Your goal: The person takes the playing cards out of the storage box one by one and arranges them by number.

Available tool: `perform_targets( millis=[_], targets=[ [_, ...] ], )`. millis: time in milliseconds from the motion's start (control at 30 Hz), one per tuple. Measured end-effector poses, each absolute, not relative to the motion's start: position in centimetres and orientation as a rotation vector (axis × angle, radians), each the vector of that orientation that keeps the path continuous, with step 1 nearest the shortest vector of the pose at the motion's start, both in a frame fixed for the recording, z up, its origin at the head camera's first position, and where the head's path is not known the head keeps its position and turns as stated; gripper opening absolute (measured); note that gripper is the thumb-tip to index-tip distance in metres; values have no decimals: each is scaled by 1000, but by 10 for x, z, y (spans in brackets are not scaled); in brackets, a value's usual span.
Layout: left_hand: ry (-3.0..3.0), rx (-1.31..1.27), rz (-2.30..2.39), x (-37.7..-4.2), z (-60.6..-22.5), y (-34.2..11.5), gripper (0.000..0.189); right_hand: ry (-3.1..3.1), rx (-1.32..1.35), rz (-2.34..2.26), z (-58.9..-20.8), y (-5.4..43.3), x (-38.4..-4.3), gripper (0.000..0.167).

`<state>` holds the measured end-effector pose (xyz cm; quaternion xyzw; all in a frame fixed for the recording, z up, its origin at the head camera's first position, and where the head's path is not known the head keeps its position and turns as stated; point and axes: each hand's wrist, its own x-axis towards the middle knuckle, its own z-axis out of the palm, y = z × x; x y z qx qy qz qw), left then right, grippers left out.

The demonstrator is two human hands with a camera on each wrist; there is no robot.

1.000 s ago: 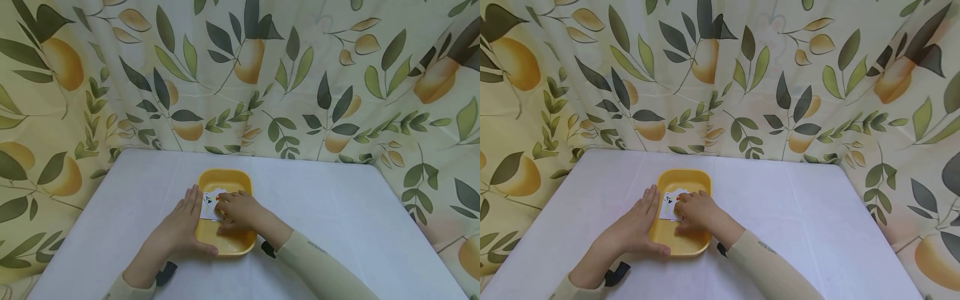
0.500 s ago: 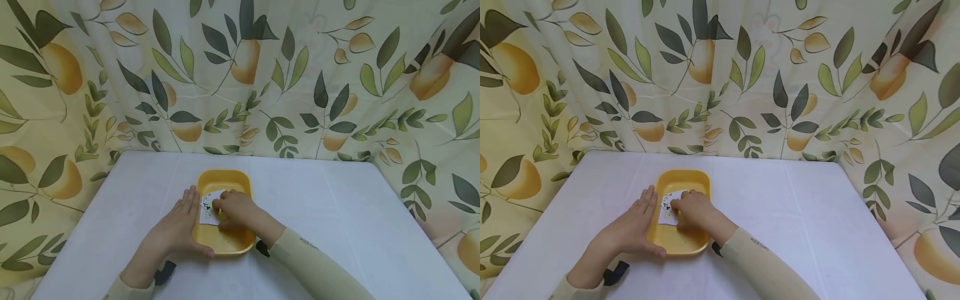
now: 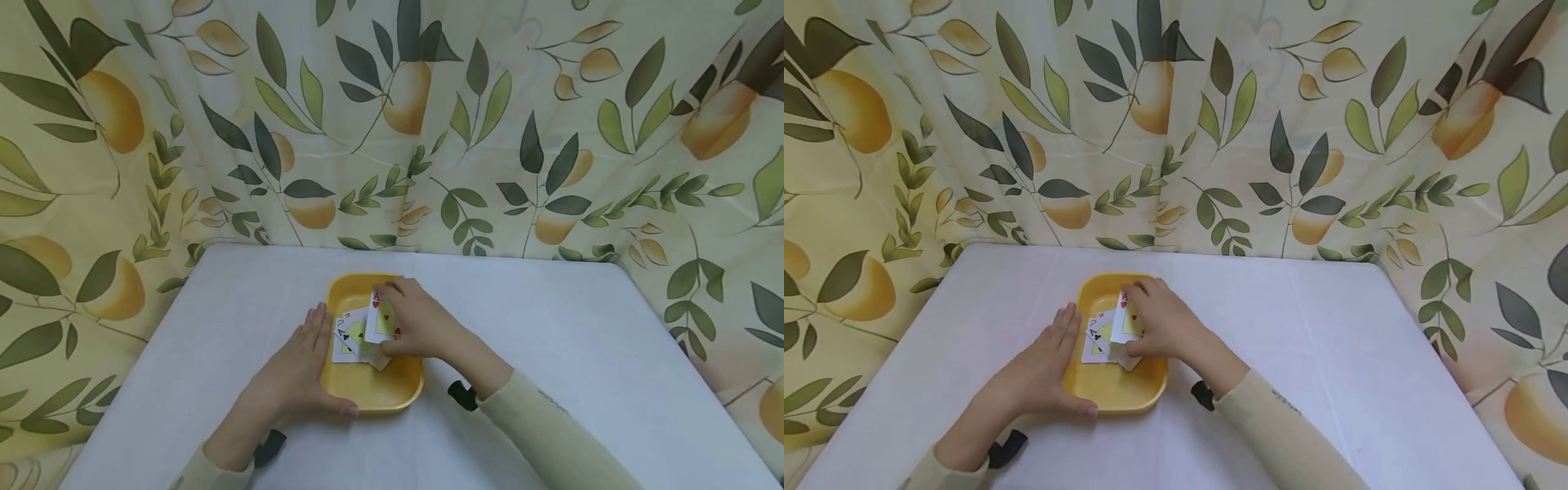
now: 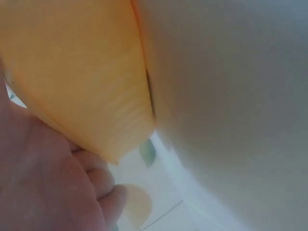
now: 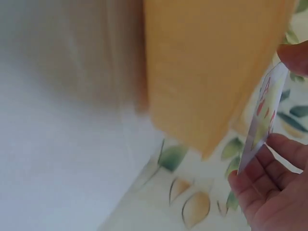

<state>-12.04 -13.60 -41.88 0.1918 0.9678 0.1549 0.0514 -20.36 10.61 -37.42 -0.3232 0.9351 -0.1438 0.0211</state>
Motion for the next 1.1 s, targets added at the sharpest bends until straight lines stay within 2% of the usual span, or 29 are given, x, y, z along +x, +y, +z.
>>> perform_targets(
  millis=[200, 533, 1100],
  targets=[
    [2976, 606, 479, -121, -425, -134, 156, 2972, -905, -443, -360, 144, -213, 86],
    [2946, 574, 534, -118, -420, -129, 154, 2970, -822, -415, -362, 186, -229, 86],
    [2942, 571, 527, -120, -422, -132, 153, 2950, -859, -290, -373, 187, -272, 83]
  ],
)
